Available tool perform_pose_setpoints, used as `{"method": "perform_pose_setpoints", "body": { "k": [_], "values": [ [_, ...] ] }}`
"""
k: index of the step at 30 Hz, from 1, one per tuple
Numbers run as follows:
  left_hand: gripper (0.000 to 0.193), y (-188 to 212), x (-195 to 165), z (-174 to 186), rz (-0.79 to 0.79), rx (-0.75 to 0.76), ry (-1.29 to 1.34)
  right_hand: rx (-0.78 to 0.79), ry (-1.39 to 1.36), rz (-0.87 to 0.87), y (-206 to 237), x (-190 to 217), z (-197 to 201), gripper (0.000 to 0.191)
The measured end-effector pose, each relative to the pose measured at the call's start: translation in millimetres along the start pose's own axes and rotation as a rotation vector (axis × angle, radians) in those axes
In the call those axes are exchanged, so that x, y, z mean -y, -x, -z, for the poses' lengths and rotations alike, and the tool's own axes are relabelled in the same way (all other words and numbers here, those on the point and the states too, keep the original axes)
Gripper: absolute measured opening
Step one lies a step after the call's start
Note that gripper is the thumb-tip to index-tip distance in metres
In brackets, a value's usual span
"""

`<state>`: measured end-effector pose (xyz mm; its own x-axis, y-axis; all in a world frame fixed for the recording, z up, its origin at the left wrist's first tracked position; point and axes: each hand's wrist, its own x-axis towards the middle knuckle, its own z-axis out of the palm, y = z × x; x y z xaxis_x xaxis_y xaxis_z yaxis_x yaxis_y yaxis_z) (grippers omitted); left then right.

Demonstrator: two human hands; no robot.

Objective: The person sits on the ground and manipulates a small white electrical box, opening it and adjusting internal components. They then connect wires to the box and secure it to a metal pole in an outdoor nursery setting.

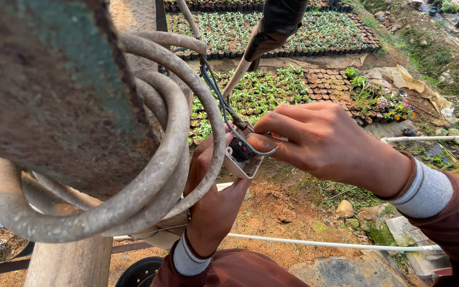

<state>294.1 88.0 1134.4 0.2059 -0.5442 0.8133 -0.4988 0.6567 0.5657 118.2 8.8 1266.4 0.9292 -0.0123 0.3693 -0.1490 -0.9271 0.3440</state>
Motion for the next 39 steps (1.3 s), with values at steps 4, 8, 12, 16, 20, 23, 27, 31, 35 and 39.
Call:
{"method": "perform_pose_setpoints", "body": {
  "k": [4,8,12,16,20,23,27,31,35,39],
  "values": [
    [0.076,1,0,0,0.009,0.01,0.0,-0.023,-0.073,-0.006,-2,-1,-7,0.025],
    [0.076,1,-1,1,0.018,0.037,0.028,-0.045,-0.212,-0.022,1,-3,-2,0.027],
    [0.074,-1,0,2,0.01,0.071,0.027,-0.034,-0.243,-0.043,0,-2,0,0.031],
    [0.072,-3,1,1,0.017,0.053,0.052,-0.019,-0.225,-0.02,-2,-2,0,0.034],
    [0.073,-2,2,0,0.008,0.077,0.037,-0.02,-0.198,-0.019,-1,0,-2,0.032],
    [0.072,-3,1,-1,-0.001,0.088,-0.002,-0.029,-0.148,0.016,1,0,-3,0.031],
    [0.071,-5,2,-2,-0.01,0.111,-0.001,-0.015,-0.105,0.059,5,1,-3,0.038],
    [0.076,-6,5,-1,-0.065,0.139,-0.017,-0.009,-0.081,0.081,5,0,-5,0.041],
    [0.08,-3,7,1,-0.08,0.171,-0.058,0.028,-0.093,0.074,3,-3,-7,0.039],
    [0.081,-2,8,4,-0.077,0.205,-0.04,0.035,-0.132,0.083,1,-4,-10,0.039]
  ]
}}
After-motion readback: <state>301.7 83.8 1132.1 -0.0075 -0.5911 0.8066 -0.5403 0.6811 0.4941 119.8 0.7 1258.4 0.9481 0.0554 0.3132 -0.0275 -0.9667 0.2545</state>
